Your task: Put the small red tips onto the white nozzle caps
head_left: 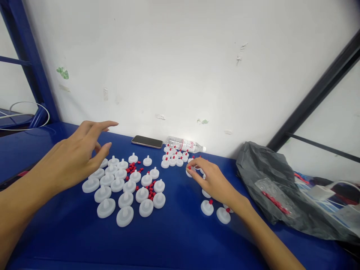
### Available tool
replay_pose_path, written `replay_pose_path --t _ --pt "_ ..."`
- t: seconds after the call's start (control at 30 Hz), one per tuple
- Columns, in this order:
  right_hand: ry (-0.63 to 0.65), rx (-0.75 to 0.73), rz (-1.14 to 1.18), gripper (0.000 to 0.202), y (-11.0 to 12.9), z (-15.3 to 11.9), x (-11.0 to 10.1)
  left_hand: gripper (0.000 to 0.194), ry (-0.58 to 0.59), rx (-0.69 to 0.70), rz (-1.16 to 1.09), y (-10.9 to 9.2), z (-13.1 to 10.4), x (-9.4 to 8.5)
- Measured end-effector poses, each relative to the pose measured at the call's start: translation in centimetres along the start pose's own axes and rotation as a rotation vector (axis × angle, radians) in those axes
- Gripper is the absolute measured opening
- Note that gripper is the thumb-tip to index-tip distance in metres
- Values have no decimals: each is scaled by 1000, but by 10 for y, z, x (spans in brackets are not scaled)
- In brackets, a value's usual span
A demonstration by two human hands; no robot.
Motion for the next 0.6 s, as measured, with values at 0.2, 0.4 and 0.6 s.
replay_pose_path --t 0.2,0.4,0.6 --pt "-13 -19 24 14 4 -1 0 58 38 1 -11 -5 -2 -5" --pt "-50 50 83 18 11 -2 -2 59 13 5 -37 -1 -1 -1" --pt "-90 -22 -58 19 9 -2 -1 57 -2 10 -55 -2 -1 -2"
Point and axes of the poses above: each hand's wrist, its own z-axis towards the middle knuckle, its own x-axis out of the palm, y = z × x, the point moved 2 cm from there along z, towards the middle knuckle, and after that the axes turned 7 degrees about z, right-handed, at the moved point
